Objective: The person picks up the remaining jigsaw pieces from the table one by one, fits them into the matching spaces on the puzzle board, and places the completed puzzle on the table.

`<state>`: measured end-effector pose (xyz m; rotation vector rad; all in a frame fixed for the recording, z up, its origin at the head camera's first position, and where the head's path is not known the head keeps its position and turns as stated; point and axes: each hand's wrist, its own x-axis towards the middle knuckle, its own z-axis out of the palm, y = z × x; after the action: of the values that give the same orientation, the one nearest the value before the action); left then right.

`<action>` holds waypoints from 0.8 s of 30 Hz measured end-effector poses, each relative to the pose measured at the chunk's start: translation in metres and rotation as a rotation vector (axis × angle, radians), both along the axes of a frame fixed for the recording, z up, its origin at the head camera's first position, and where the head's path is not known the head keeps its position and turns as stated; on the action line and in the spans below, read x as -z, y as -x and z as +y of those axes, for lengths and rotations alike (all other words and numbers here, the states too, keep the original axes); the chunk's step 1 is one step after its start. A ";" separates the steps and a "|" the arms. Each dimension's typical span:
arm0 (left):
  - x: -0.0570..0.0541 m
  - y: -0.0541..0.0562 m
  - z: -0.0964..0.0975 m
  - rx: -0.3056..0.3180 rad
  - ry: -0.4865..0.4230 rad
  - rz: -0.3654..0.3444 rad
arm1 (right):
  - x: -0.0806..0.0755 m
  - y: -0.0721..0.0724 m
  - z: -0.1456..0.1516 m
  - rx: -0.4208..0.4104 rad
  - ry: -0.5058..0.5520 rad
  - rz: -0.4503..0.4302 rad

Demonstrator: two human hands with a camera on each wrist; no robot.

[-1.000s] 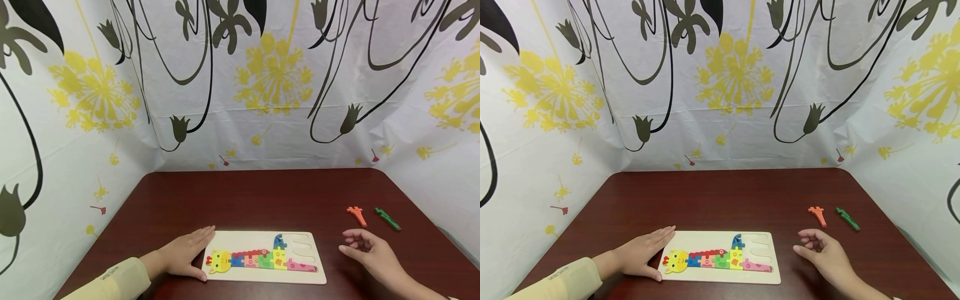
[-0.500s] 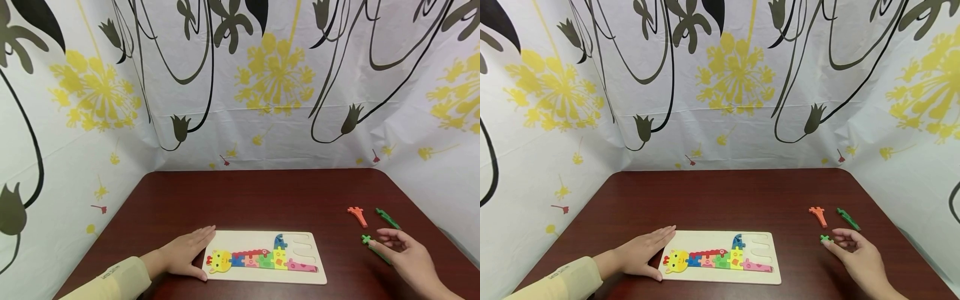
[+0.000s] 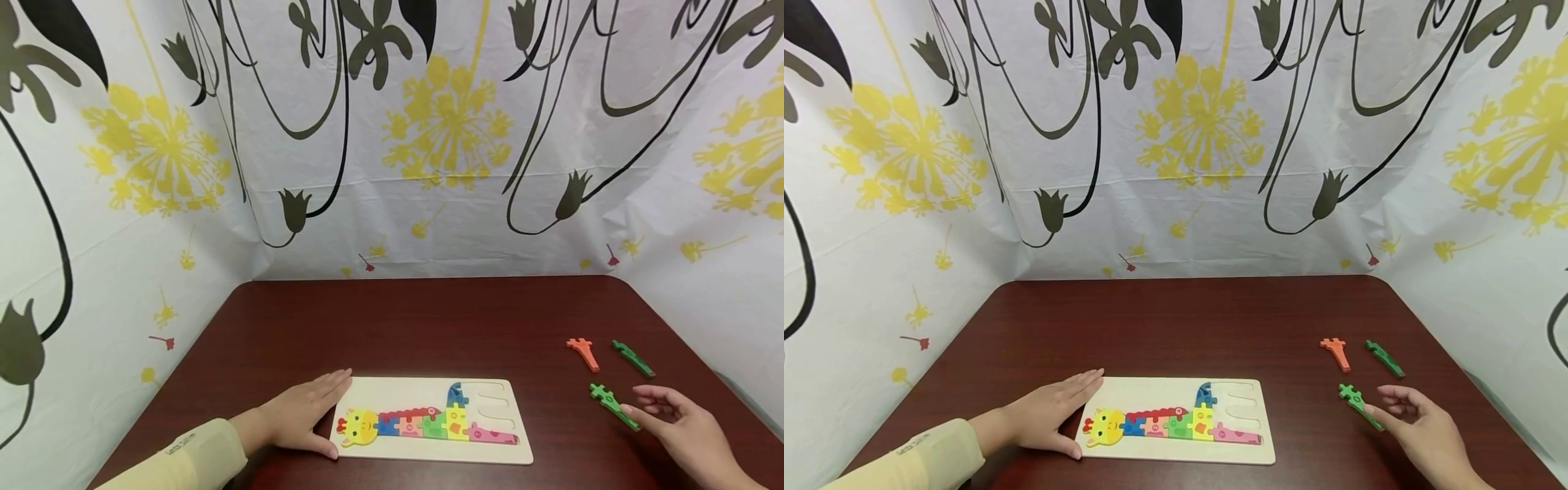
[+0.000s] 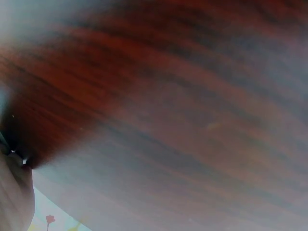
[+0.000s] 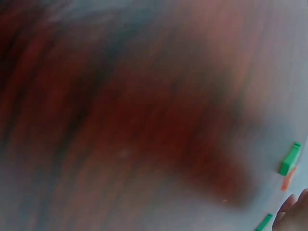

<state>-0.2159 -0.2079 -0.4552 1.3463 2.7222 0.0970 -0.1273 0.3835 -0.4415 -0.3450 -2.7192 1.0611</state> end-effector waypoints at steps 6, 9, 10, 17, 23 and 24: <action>0.000 0.000 0.001 0.003 -0.004 -0.009 | 0.010 0.005 0.006 -0.004 0.030 -0.086; -0.001 0.000 0.001 0.000 -0.001 -0.011 | 0.012 0.006 0.009 -0.004 0.048 -0.131; -0.001 0.000 0.001 0.000 0.001 -0.009 | 0.013 0.006 0.009 -0.005 0.050 -0.145; -0.002 0.001 0.001 0.004 0.003 -0.004 | 0.016 0.005 0.011 -0.023 0.066 -0.194; -0.001 0.001 0.000 0.012 -0.001 0.007 | 0.017 0.004 0.011 -0.028 0.053 -0.207; -0.001 0.000 0.000 0.012 -0.002 0.005 | 0.017 0.004 0.010 -0.030 0.043 -0.210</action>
<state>-0.2163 -0.2078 -0.4544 1.3648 2.7183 0.0954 -0.1312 0.3938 -0.4584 -0.4472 -2.8964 1.1526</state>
